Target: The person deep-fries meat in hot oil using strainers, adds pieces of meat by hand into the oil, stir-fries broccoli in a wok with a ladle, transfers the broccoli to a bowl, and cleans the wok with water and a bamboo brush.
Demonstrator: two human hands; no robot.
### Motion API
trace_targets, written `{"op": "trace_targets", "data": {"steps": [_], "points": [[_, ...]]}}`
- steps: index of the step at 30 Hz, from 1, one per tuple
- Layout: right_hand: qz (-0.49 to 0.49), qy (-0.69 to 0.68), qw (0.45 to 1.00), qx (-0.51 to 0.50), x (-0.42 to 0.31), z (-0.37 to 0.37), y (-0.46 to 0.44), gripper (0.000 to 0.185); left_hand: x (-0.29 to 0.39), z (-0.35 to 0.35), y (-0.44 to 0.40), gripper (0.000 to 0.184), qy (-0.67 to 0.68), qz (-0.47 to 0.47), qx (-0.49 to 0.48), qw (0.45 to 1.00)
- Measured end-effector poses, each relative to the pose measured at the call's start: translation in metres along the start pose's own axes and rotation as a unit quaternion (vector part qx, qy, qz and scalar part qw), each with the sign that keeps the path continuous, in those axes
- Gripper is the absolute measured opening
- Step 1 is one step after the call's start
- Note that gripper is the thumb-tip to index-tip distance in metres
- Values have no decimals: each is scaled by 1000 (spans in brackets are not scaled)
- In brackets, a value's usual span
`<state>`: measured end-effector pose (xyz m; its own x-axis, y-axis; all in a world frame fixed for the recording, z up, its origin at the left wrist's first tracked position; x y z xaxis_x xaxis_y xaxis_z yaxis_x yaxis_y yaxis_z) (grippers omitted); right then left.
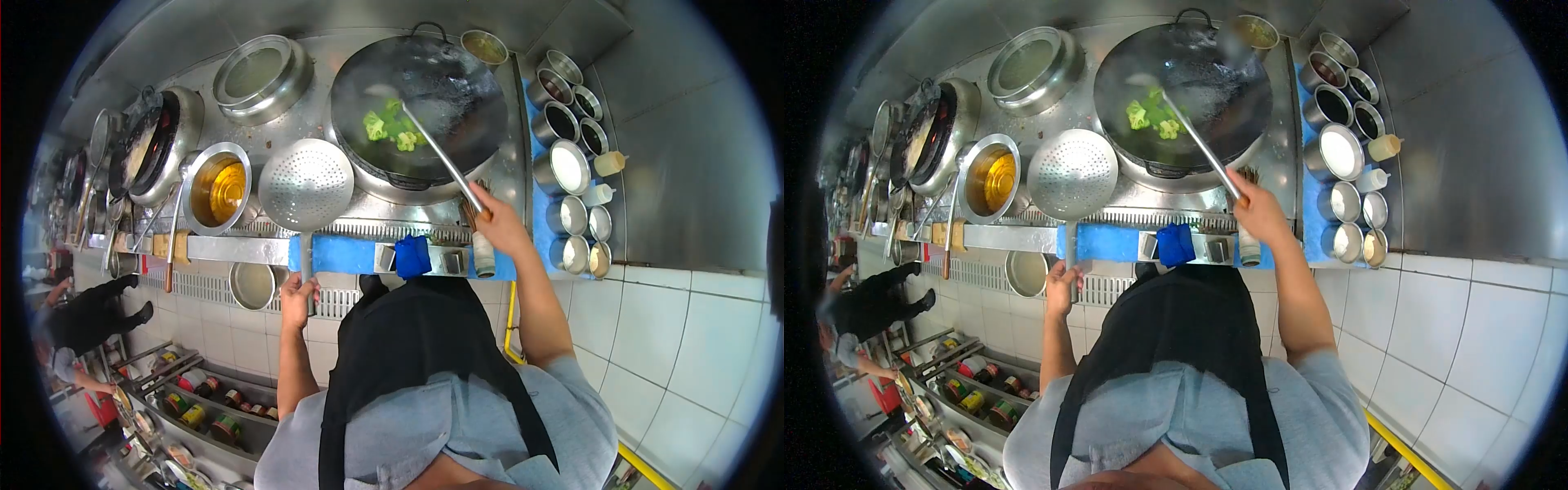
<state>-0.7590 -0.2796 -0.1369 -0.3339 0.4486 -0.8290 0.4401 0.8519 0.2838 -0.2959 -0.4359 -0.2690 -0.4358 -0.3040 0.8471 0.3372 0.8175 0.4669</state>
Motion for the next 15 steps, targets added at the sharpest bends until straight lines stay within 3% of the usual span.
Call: {"op": "trace_targets", "data": {"steps": [1,3,6,8,10,11,14,15], "points": [[-68,29,997,26,-4,5,20,79,-1,0,-3,9,22,-15,-5,1000],[-71,-25,996,38,-24,13,64,78,-9,-3,-8,16,38,-42,-22,998],[47,-151,987,-1,-15,14,102,79,-14,-15,-30,27,-166,24,27,986],[57,-145,987,42,1,15,98,80,23,-16,-21,40,-427,128,177,878],[28,-145,986,71,-8,27,86,80,62,-1,-15,48,-411,236,259,842],[18,-144,986,85,-14,31,78,81,76,14,-15,50,-347,229,214,884],[9,-283,959,9,-63,62,45,86,82,89,-30,60,-352,255,75,898],[24,-310,950,-42,-79,75,31,88,90,114,-30,63,-408,242,28,880]]}}
Point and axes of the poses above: each hand's wrist, its own y-axis away from the middle knuckle, its own z-axis out of the palm, x = y × z, the point moved 5 cm from there along -y, towards the middle knuckle, and after that the axes turned 15 degrees about -y, right-handed, at the moved point
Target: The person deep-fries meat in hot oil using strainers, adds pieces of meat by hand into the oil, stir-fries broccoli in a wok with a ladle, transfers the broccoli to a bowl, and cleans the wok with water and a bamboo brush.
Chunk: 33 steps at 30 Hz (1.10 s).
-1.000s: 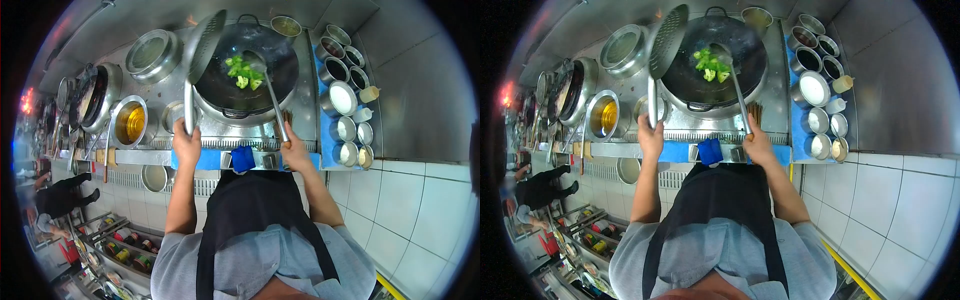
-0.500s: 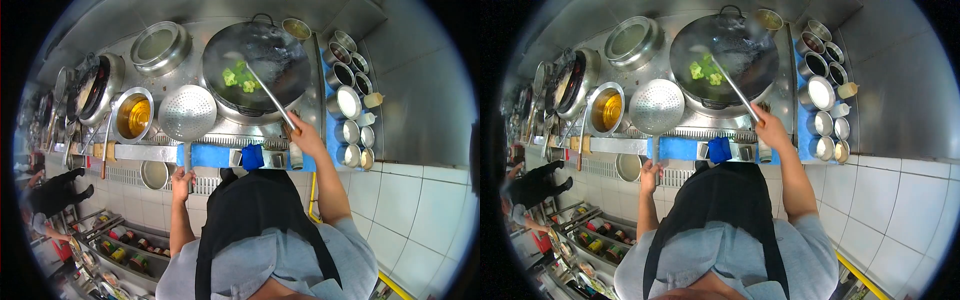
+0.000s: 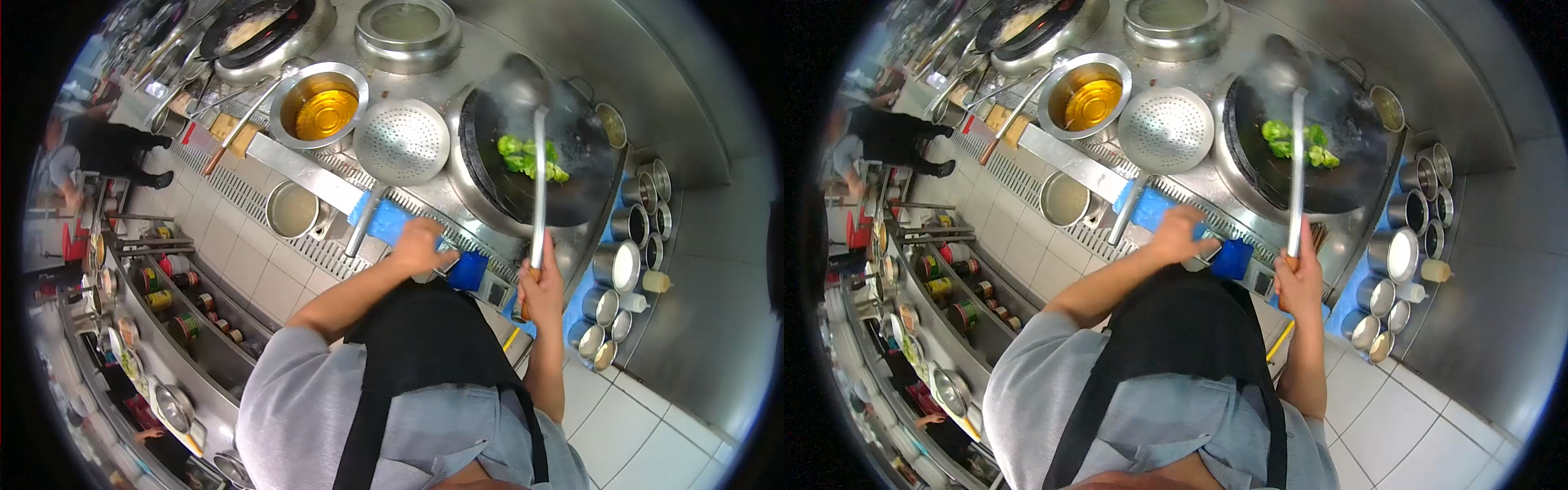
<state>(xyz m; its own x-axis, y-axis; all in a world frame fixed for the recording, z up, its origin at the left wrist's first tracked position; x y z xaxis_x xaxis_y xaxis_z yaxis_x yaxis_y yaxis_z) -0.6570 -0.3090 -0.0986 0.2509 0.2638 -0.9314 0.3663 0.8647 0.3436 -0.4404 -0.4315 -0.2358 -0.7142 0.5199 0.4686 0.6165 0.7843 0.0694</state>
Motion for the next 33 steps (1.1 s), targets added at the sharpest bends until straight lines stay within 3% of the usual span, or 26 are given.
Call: {"op": "trace_targets", "data": {"steps": [4,7,8,11,15,17,19,21,23,27,30,33], "points": [[34,-41,979,-195,-7,98,-56,71,50,32,-16,70,-103,61,-205,971],[55,34,965,-255,1,170,-86,70,49,78,-14,70,-74,114,-86,987],[60,73,960,-264,6,188,-95,71,49,89,-14,69,-11,120,-128,984],[98,140,938,-303,27,224,-121,74,53,98,-14,66,90,234,-5,968],[41,208,930,-300,28,235,-122,75,20,61,1,60,421,44,-126,897],[-20,191,938,-288,39,226,-122,76,-11,35,20,57,525,-42,-130,840],[75,-10,958,-275,31,215,-114,77,-38,19,42,53,673,-153,-49,722],[170,-220,920,-275,10,193,-103,77,-52,-2,66,52,724,-234,-99,642],[183,-345,868,-307,-9,154,-91,72,-58,-13,79,52,738,-254,-83,620],[105,-397,868,-280,-13,47,-58,76,-41,-28,85,50,736,-253,-100,620],[25,-265,959,-95,-6,-21,-43,85,-14,-24,65,49,708,-227,-123,657],[0,-116,992,48,13,-78,-46,91,22,-21,30,55,688,-234,-127,675]]}}
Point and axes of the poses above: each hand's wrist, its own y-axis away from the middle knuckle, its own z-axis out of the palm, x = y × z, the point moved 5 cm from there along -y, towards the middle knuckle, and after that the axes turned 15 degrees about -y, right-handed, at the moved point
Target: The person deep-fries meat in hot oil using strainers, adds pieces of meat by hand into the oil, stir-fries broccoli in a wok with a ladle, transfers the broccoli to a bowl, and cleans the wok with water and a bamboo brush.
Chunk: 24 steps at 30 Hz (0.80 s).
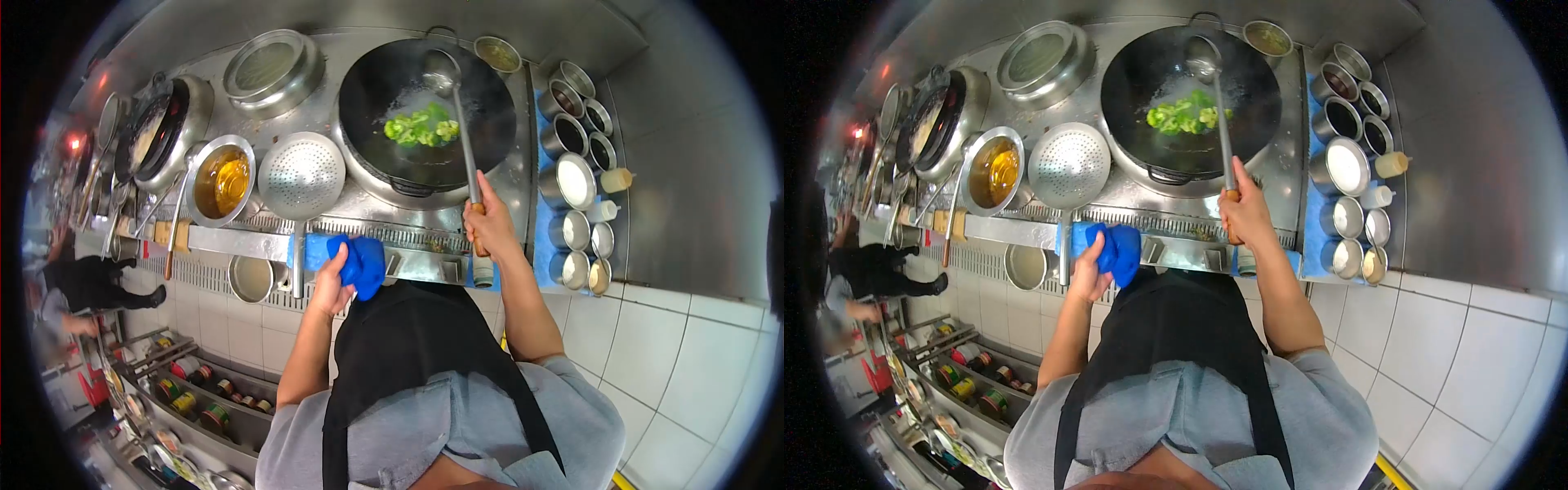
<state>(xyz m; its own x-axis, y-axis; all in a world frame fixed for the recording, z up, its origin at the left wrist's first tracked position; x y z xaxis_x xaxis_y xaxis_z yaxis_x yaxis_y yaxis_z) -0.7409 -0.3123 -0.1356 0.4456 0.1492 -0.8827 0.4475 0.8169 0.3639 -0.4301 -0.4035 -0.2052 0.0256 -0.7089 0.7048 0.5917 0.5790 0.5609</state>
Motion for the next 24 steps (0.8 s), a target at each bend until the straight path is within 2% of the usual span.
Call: {"op": "trace_targets", "data": {"steps": [2,3,4,6,7,8,10,13,15,18,21,23,24], "points": [[-2,71,996,52,7,-31,-10,91,17,27,-22,62,-60,5,-23,998],[-5,105,993,47,6,-41,-10,88,24,41,-36,66,-76,18,-21,997],[-11,182,983,18,0,-50,-8,86,31,53,-52,70,-91,29,-18,995],[-20,334,941,-40,-14,-67,1,83,40,75,-88,71,-77,5,-73,994],[-37,384,922,-42,-32,-63,21,77,48,90,-99,73,-137,8,-68,988],[-73,379,921,-49,-34,-63,37,77,50,96,-115,63,-175,-22,-67,982],[-136,374,915,-65,-32,-68,80,77,38,85,-159,43,-238,-16,-26,971],[-56,344,935,-69,-53,-82,139,76,23,104,-152,29,-56,-58,-30,996],[-30,418,904,-83,-81,-104,171,76,7,126,-109,22,-8,-53,-14,998],[41,413,903,-114,-115,-117,199,74,16,162,-29,22,21,-65,-33,997],[24,511,857,-64,-114,-106,165,73,19,151,-63,19,30,-48,-37,998],[-76,560,824,-35,-97,-86,122,72,12,136,-99,21,7,-21,-83,996],[-104,536,838,-19,-82,-75,108,72,-4,122,-102,22,-26,-34,-51,998]]}}
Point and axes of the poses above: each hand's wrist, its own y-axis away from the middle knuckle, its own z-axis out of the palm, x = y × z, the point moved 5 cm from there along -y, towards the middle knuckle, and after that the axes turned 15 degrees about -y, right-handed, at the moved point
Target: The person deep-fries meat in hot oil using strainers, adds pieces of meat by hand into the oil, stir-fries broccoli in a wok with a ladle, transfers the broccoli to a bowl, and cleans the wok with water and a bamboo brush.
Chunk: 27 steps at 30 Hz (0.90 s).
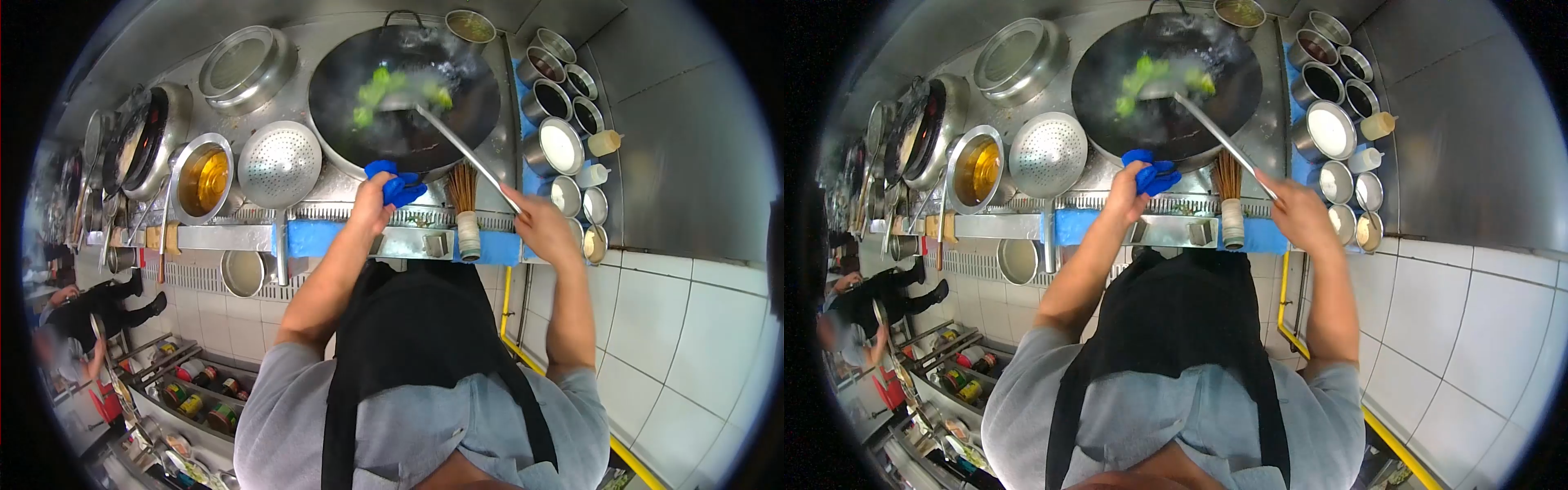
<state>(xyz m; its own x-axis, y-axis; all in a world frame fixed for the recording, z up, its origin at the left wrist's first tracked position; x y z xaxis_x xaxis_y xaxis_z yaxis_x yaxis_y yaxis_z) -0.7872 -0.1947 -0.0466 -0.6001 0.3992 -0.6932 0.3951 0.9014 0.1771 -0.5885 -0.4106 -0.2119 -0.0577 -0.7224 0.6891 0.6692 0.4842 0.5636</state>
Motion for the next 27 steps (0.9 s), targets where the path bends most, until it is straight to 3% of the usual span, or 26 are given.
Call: {"op": "trace_targets", "data": {"steps": [3,4,5,8,10,12,14,17,18,20,22,23,24,27], "points": [[-18,-64,994,83,-14,20,-17,71,-60,-28,-3,33,-34,-51,47,997],[-4,-83,992,94,-26,17,-2,71,-55,-25,25,38,-105,-90,51,989],[12,-102,990,102,-37,14,9,71,-40,-18,42,36,-109,-72,31,991],[51,-139,986,73,-47,4,45,72,-27,-23,39,24,-89,-64,17,994],[67,-93,993,36,-66,-1,68,73,17,-3,45,19,28,0,-66,997],[69,-70,995,8,-87,-13,80,74,31,3,75,18,57,42,-77,995],[79,-88,993,-19,-99,-16,95,75,38,-4,83,17,30,6,-75,997],[67,3,998,-17,-101,1,66,73,54,-5,48,13,18,-10,-108,994],[60,18,998,6,-95,13,50,73,56,-12,34,11,-34,-34,-50,998],[112,-12,993,42,-95,32,15,70,28,-26,8,13,-17,-19,-50,998],[61,-34,993,96,-82,50,6,69,-23,-51,9,17,-95,-17,-3,995],[34,-44,990,127,-79,50,1,69,-20,-47,38,22,-123,-86,-1,989],[40,-62,988,133,-81,44,6,68,-26,-51,51,25,-140,-95,31,985],[90,-98,985,110,-90,28,52,68,-6,-43,64,23,-113,-69,1,991]]}}
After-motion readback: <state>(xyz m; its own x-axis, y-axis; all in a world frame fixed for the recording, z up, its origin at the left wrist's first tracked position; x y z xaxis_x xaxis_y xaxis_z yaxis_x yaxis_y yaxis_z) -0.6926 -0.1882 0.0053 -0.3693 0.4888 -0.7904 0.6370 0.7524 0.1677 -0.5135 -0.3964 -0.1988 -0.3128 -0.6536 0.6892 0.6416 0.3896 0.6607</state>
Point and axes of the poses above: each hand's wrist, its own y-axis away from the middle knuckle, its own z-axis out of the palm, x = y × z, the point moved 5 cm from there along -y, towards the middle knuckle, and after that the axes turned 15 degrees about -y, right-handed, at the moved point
